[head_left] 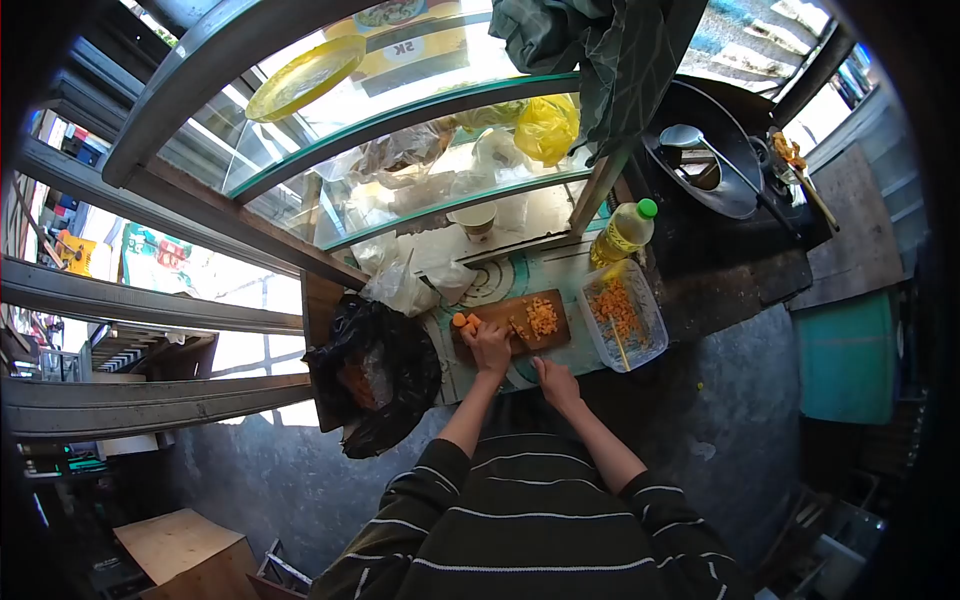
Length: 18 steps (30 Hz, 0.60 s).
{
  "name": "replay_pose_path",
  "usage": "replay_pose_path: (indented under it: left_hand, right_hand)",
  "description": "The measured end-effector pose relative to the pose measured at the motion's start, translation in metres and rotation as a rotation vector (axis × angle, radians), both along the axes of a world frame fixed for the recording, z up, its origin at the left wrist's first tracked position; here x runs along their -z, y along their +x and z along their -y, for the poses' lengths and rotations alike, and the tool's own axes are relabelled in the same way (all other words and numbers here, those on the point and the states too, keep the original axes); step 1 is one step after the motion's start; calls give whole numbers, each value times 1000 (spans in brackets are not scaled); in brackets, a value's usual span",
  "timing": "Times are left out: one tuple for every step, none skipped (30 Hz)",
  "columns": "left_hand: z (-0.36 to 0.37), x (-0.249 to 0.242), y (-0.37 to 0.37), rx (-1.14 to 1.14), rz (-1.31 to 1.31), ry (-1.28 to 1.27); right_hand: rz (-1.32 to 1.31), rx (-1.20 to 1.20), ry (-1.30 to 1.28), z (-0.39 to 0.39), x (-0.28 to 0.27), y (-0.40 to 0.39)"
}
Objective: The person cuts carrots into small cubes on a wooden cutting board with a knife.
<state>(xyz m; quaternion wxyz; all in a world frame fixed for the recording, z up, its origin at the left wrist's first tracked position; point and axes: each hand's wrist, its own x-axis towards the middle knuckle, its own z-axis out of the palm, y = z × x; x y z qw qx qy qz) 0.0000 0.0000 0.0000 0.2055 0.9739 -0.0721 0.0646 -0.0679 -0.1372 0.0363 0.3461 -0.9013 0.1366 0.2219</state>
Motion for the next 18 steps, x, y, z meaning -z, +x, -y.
replay_pose_path:
  left_hand:
    - [1,-1,-1,-3,14,-21]
    - [1,-3,-2,-9,30,-40]
    - [-5,-5,5,-12,48,-26]
    - [-4,-6,5,-17,66,-8]
    - [-4,-6,5,-21,81,10]
    - [-5,-5,4,-21,81,10]
    - [-4,-4,3,-29,67,-17]
    - [-2,-3,2,-37,53,-45]
    - [-1,-4,1,-36,55,-45]
    - [0,-4,0,-33,66,-34]
    - [0,-4,-1,-32,75,-23]
    - [0,-3,-2,-35,75,-22]
    - [1,-3,-2,-28,74,-24]
    - [1,-2,-2,-19,75,-25]
    - [1,-3,-1,-18,75,-26]
    - [2,-3,-1,-22,66,-47]
    - [2,-4,-2,-25,57,-67]
    - [2,-3,-3,-22,57,-65]
  right_hand:
    - [20,-4,0,0,-1,3]
    - [42,-10,2,0,-2,5]
    - [60,-13,16,-6,-1,11]
    - [75,-14,11,-6,-1,11]
    - [88,-14,4,-6,-1,9]
    - [88,-14,4,-6,-1,5]
    - [92,-15,1,-3,-2,0]
    - [96,-16,-3,-1,-2,-4]
    - [98,-15,-3,0,-6,-8]
    - [85,-13,-15,1,-9,-11]
    - [70,-12,-28,1,-12,-13]
    - [70,-15,-28,1,-11,-15]
    - [69,-12,-48,0,-10,-15]
    - [70,-7,-68,0,-8,-15]
    - [70,-7,-69,-1,-5,-10]
    - [65,-14,-61,-2,0,-3]
    - [60,-21,-53,-3,4,2]
    - [59,-18,-51,-5,6,6]
